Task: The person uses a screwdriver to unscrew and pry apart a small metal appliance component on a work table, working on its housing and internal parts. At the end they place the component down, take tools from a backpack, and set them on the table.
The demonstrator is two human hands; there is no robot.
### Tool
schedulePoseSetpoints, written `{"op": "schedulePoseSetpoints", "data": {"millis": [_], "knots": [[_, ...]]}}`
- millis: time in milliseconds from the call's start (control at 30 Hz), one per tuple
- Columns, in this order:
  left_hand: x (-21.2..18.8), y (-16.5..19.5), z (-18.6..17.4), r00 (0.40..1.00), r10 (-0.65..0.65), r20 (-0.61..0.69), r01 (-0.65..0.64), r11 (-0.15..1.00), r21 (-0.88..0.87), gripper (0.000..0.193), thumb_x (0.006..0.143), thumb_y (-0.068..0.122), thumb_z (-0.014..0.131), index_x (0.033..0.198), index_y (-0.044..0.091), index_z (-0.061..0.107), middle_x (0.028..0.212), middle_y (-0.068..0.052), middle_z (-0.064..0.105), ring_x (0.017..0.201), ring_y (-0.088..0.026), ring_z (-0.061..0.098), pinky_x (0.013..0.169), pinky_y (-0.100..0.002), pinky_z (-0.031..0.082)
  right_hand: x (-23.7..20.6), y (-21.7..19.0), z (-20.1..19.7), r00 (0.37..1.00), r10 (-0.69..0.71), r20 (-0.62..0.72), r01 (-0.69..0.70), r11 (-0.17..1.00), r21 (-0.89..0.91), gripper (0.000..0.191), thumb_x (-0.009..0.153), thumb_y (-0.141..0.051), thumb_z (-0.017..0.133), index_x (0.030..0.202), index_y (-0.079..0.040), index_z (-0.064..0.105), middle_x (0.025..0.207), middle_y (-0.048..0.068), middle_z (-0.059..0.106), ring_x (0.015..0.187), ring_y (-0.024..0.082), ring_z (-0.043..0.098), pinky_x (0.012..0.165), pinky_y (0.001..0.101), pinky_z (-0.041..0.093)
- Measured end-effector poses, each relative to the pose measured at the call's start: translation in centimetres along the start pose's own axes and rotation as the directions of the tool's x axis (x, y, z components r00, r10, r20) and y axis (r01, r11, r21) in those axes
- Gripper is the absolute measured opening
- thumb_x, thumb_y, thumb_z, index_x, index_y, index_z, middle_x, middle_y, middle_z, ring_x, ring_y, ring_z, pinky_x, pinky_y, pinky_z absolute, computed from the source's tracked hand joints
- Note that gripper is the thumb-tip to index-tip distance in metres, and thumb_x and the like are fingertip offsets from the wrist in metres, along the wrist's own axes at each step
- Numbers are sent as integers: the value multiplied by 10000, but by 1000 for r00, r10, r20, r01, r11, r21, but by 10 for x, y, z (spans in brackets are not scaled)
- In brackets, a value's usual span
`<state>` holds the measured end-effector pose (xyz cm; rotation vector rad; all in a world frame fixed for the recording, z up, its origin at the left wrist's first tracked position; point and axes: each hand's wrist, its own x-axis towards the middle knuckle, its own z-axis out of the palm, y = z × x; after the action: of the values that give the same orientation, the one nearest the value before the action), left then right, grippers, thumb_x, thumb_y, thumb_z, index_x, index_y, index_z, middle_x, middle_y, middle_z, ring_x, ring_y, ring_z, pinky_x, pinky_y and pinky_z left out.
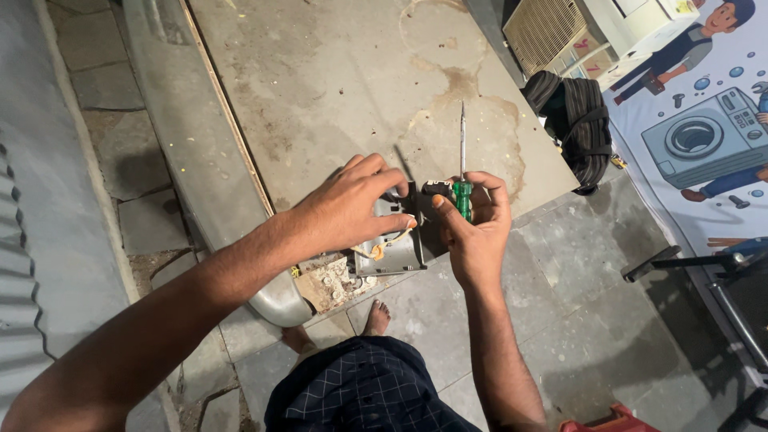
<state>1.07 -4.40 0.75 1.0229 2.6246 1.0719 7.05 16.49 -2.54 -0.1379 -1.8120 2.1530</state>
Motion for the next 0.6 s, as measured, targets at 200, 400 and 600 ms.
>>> {"op": "schedulePoseSetpoints", "data": {"millis": [200, 400, 600], "knots": [[3, -1, 1, 996, -20, -91, 8, 991, -136, 624, 820, 398, 808, 1294, 59, 587, 1221, -179, 633, 1201, -359, 595, 990, -448, 482, 1, 2, -2, 1000, -3, -1, 3, 1000, 7, 449, 887, 80, 750, 1250, -78, 539, 1054, 62, 688, 672, 52, 570, 456, 211, 386], [2, -7, -4, 998, 13, -57, -20, 992, -124, 336, 965, 76, 552, 1294, 76, 620, 1211, -161, 661, 1144, -350, 663, 982, -422, 532, -2, 1, 2, 985, -138, 99, 147, 986, -85, 467, 904, 114, 745, 1276, -50, 514, 1109, 72, 678, 926, 97, 645, 743, 228, 518], [-1, -1, -9, 997, -34, -65, 28, 995, -91, 371, 943, 65, 533, 1289, 155, 632, 1158, -170, 618, 1067, -371, 654, 881, -455, 531, 1, 1, 15, 969, -80, 232, 117, 981, -152, 399, 884, 121, 740, 1203, -26, 550, 1115, 81, 689, 993, 119, 676, 831, 263, 577]]}}
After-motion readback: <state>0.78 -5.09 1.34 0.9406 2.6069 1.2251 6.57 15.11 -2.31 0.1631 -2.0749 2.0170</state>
